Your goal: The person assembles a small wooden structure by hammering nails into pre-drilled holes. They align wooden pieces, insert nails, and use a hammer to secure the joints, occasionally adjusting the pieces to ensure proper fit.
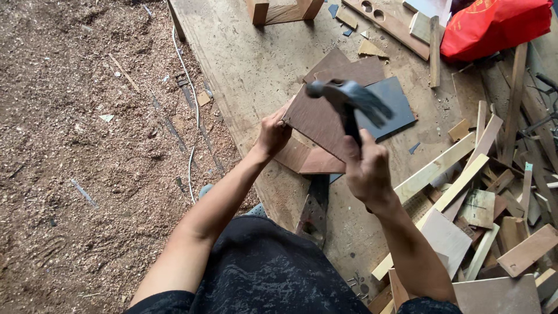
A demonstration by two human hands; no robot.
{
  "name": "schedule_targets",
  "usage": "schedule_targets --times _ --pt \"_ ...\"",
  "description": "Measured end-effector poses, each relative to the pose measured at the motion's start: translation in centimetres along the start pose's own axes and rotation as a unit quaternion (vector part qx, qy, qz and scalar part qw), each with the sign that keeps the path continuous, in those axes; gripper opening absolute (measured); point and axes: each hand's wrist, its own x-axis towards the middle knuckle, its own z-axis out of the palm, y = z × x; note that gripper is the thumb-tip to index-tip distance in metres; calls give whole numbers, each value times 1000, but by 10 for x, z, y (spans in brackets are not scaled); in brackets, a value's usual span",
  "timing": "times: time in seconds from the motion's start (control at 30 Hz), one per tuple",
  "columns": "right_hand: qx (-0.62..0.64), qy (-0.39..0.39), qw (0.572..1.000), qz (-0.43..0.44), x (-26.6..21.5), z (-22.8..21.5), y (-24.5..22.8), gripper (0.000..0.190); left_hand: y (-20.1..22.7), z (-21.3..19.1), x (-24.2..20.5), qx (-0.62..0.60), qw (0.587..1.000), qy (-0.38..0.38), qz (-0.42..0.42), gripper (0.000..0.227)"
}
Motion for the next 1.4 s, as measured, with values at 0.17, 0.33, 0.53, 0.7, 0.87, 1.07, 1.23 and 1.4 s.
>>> schedule_targets --times 0.17,0.33,0.53,0.7,0.87,1.07,1.23,1.4 --pt "-10 -85 996 12 0 24 -6 44 -5 3 -2 9 1000 -4 9 45" --pt "-36 -168 977 126 4 20 -6 50 -22 12 -9 0 997 -45 -55 47" --pt "-13 -35 998 59 0 -16 -11 50 -28 17 -12 -12 999 14 32 56" --pt "-8 25 1000 12 0 -1 -11 51 -21 13 -10 -17 1000 1 1 58" --pt "-47 -157 978 130 0 30 -9 48 -18 10 -10 -6 1000 -7 -15 56" --pt "-30 -40 997 53 -1 0 -13 50 -13 7 -4 -5 1000 -11 -6 62" --pt "34 29 999 24 -9 -3 -9 49 -12 5 -7 9 1000 5 12 57" --pt "260 65 944 191 -39 -9 13 49 -20 12 -7 -10 1000 -9 -21 51"
